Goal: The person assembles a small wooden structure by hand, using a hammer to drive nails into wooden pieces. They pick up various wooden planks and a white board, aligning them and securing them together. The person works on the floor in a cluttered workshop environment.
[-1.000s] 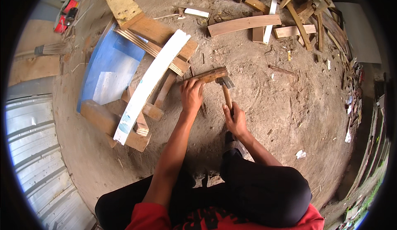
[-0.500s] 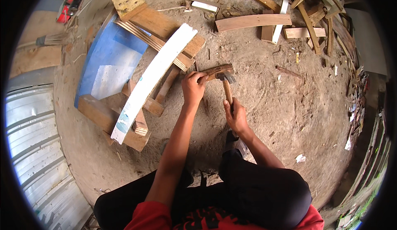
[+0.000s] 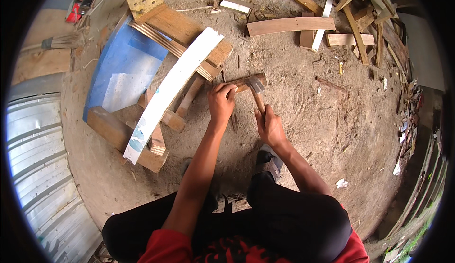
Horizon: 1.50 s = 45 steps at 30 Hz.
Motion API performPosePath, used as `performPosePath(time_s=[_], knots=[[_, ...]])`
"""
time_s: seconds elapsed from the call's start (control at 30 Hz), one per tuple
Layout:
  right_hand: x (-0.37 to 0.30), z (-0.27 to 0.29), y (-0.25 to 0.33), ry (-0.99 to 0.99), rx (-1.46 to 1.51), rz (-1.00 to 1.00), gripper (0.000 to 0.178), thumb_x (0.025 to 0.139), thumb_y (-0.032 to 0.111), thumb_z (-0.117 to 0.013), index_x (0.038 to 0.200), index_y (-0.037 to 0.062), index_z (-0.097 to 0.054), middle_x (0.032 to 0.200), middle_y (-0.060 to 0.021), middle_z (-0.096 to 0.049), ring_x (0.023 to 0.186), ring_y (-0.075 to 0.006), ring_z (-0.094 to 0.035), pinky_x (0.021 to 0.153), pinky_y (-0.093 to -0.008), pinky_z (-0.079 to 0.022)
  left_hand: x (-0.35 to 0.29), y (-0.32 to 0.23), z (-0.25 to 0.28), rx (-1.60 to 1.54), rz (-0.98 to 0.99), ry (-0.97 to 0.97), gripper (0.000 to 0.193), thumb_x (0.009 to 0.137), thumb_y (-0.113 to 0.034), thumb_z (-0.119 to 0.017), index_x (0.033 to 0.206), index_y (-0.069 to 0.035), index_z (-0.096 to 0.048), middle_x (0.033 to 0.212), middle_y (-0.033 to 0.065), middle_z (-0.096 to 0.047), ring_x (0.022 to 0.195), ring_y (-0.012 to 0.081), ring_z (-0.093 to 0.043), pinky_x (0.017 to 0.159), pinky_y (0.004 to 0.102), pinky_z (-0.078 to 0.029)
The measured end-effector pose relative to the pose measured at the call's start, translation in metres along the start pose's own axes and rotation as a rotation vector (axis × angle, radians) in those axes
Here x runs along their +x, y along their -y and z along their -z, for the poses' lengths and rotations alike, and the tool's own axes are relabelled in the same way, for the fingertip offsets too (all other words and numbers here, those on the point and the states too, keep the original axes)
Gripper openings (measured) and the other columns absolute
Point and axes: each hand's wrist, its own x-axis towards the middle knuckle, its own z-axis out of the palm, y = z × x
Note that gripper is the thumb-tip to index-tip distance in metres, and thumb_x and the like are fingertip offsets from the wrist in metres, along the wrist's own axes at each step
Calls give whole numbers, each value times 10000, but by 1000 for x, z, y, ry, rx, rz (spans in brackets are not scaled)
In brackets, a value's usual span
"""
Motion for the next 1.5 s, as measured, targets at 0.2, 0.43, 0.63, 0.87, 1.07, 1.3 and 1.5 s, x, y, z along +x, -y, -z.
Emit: performPosePath(time_s=[0.2, 0.43, 0.63, 0.87, 1.07, 1.3, 1.5], knots=[[5, -14, -29, -89, -17, 251, 287, 1032, 246, -574, 1075, -6, -444, 670, -289, -637, 618, -526, -646, 499, -555, -480, 6, -8, 4, -35, 15, -4, 67, 839, -71, -759, 901, -46, -761, 900, 78, -728, 827, 298, -694, 735, 440, -525], [43, 21, 44, -124, 41, 70, 254, 1052, 234, -553, 1041, -2, -459, 633, -266, -627, 558, -436, -671, 468, -517, -457, 7, -5, 6, -5, -14, -17, 67, 841, -31, -749, 905, -18, -763, 875, 120, -730, 778, 302, -708, 687, 395, -536], [5, 19, 8, 61, -3, -91, 390, 1084, 375, -476, 994, -4, -471, 617, -266, -604, 568, -455, -656, 511, -532, -459, 4, -3, -1, -24, 55, 11, 56, 844, -68, -763, 899, -57, -759, 886, 81, -723, 829, 303, -684, 744, 433, -507], [-13, 4, 13, -39, 7, 70, 399, 1088, 385, -450, 1061, -12, -477, 656, -309, -609, 644, -545, -641, 537, -555, -463, 1, 0, 0, 8, 17, -21, 43, 860, -84, -750, 902, -75, -756, 881, 68, -713, 848, 300, -680, 770, 439, -482], [6, 19, 8, 112, -83, -149, 400, 1091, 385, -429, 1056, -11, -471, 689, -324, -611, 714, -577, -621, 596, -589, -462, 7, -6, 2, 8, -18, -20, 45, 855, -74, -754, 894, -51, -750, 833, 95, -711, 782, 310, -686, 699, 453, -522], [2, 4, -19, 33, -38, 13, 329, 1068, 318, -484, 1037, -10, -471, 688, -326, -618, 683, -552, -647, 584, -583, -495, 4, -5, 0, -14, 8, 2, 33, 863, -63, -735, 878, -38, -750, 864, 91, -724, 772, 300, -690, 691, 411, -541], [-7, 17, -6, -30, -106, 26, 348, 1078, 356, -475, 1036, 10, -466, 661, -320, -613, 685, -569, -634, 541, -595, -465, 6, -2, 2, -3, 6, 8, 59, 861, -47, -744, 915, -24, -746, 911, 112, -727, 821, 310, -701, 712, 405, -539]])
